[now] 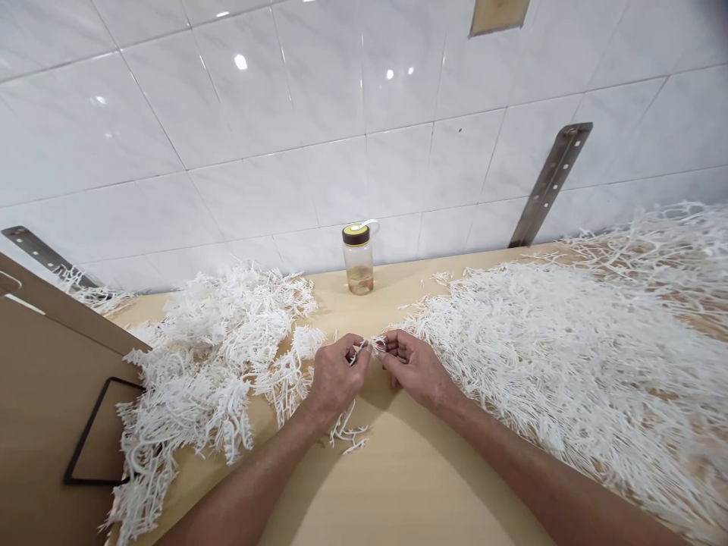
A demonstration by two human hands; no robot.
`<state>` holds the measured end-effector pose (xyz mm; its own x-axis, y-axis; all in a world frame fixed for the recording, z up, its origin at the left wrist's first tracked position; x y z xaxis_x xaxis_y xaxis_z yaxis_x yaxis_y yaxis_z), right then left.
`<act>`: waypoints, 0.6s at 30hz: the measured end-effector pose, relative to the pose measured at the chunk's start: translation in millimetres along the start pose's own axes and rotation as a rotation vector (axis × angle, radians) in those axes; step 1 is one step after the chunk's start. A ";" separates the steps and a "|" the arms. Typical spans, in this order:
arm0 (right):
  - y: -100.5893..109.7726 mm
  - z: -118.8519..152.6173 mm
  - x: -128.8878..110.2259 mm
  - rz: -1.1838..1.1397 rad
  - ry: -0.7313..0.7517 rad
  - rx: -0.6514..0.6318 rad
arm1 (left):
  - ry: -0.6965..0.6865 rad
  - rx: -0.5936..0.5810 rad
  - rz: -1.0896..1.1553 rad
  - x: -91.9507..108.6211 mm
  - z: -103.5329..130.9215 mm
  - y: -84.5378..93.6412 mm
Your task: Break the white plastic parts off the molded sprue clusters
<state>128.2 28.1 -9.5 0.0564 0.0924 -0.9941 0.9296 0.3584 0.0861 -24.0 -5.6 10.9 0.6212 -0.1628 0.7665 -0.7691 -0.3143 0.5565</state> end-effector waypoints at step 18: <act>9.4 -3.3 2.2 0.353 0.147 0.155 | -0.065 -0.036 -0.066 -3.2 1.4 -1.4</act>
Point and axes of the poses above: each hand's wrist, its own z-axis away from the middle knuckle, its own y-axis out of the back of the hand, x = y × z, the point moved 1 cm from there along -z, towards the middle knuckle, and after that the axes turned 4 degrees about z, right-handed, at the moved point
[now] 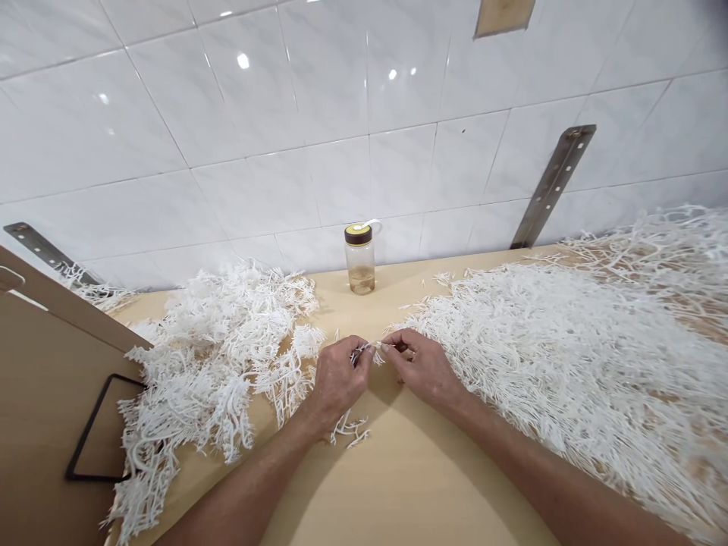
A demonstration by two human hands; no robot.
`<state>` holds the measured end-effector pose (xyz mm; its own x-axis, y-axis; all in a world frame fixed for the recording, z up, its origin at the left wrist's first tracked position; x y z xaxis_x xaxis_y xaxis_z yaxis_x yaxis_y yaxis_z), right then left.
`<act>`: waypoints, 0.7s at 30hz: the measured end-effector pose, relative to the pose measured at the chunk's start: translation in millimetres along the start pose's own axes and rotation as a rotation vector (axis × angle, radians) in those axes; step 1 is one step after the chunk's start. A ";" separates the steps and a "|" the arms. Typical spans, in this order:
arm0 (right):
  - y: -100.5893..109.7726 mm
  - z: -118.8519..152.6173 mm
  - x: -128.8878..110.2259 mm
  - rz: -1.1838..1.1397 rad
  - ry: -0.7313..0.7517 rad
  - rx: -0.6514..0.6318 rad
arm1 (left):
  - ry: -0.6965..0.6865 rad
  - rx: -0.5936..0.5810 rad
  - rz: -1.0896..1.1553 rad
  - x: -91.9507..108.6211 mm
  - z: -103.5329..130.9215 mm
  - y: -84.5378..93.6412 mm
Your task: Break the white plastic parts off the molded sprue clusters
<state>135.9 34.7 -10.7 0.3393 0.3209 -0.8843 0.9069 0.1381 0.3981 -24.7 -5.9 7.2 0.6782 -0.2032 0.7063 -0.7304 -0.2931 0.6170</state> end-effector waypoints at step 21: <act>-0.6 -0.8 5.1 0.302 0.322 -0.026 | 0.110 -0.187 0.038 3.8 0.5 -3.5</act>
Point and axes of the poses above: each hand's wrist, its own z-axis away from the middle knuckle, its own y-axis out of the back of the hand, x = y × z, the point moved 1 cm from there along -z, towards the middle knuckle, and after that the axes turned 4 degrees about z, right-handed, at the moved point
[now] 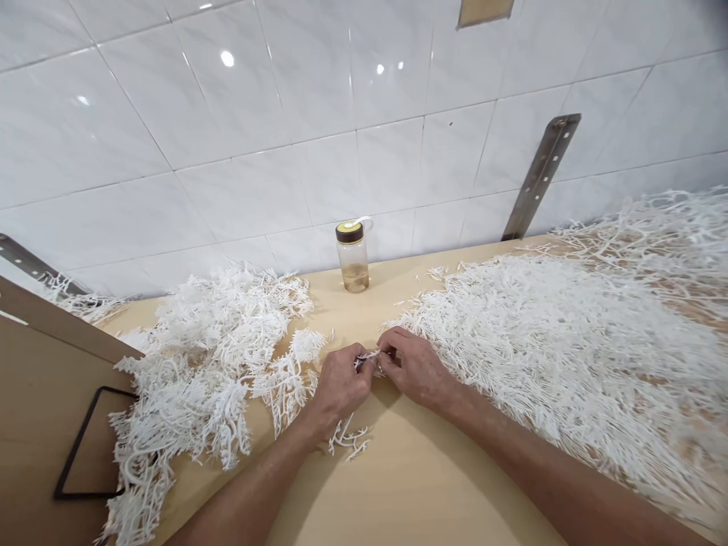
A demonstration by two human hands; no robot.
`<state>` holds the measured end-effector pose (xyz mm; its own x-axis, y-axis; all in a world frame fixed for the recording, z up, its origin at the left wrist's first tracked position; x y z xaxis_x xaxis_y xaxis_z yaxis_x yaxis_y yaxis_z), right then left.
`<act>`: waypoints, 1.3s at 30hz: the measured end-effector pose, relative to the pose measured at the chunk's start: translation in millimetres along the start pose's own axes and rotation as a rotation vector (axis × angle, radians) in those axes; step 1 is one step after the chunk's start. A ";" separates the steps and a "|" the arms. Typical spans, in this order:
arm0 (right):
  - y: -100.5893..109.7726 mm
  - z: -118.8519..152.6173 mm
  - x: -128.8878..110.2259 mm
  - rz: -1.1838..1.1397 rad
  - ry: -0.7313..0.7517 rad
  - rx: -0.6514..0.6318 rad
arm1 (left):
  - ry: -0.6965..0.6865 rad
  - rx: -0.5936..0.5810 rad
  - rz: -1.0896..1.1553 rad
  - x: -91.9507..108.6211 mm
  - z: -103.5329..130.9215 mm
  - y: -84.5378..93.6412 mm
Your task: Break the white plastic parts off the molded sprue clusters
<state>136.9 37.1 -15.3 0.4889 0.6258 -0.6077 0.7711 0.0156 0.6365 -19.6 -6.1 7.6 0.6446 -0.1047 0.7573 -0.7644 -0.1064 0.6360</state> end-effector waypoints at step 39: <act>16.3 -3.3 -7.4 -0.495 -0.464 -0.160 | 0.007 0.201 0.223 -8.0 -1.4 -2.5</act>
Point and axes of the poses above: each hand's wrist, its own z-axis away from the middle knuckle, its own y-axis out of the back of the hand, x = y × z, the point moved 1 cm from there along -z, towards the middle knuckle, and after that the axes turned 4 degrees about z, right-handed, at the moved point
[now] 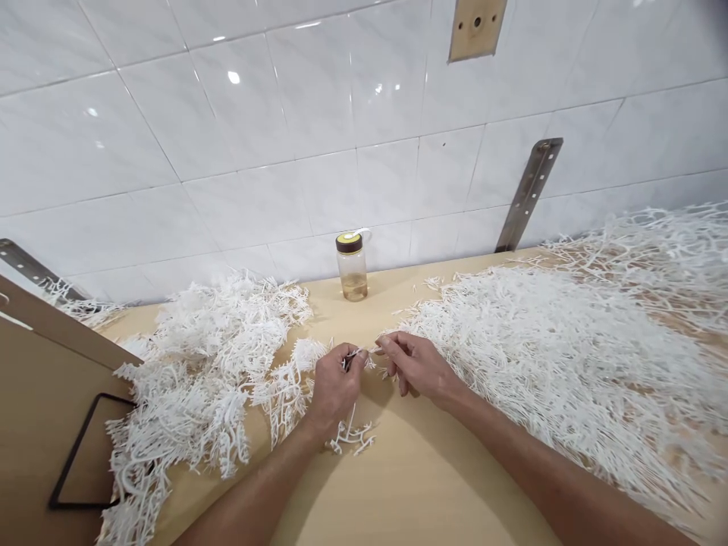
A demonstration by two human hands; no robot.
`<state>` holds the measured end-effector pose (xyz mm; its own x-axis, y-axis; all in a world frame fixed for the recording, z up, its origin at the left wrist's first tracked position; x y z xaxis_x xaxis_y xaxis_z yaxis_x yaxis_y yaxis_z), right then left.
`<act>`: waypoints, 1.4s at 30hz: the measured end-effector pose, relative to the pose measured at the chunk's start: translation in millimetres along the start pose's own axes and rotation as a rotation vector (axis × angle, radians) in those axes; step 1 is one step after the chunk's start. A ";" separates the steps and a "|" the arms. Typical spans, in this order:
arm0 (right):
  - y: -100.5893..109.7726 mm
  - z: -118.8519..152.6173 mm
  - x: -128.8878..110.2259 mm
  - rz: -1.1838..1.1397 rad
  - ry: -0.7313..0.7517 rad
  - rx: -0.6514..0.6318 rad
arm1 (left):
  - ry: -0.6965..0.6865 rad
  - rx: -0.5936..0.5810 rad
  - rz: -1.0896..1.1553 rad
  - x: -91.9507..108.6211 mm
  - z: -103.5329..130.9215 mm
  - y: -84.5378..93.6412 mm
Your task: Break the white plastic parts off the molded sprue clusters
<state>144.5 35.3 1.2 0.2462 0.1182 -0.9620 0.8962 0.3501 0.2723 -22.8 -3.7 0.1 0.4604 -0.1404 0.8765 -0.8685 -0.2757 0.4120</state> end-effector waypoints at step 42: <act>-13.1 1.3 -0.6 0.291 0.048 0.157 | -0.116 0.010 -0.101 6.4 7.9 -3.5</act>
<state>133.1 29.5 -1.9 0.4857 0.2373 -0.8413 0.8379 0.1480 0.5254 -15.4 -11.1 2.4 0.5644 -0.2199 0.7957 -0.8147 -0.3038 0.4939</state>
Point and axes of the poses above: each hand's wrist, its own z-axis away from the middle knuckle, its own y-axis out of the back of the hand, x = y × z, the point moved 1 cm from there along -z, towards the middle knuckle, and after that the axes turned 4 degrees about z, right-handed, at the moved point
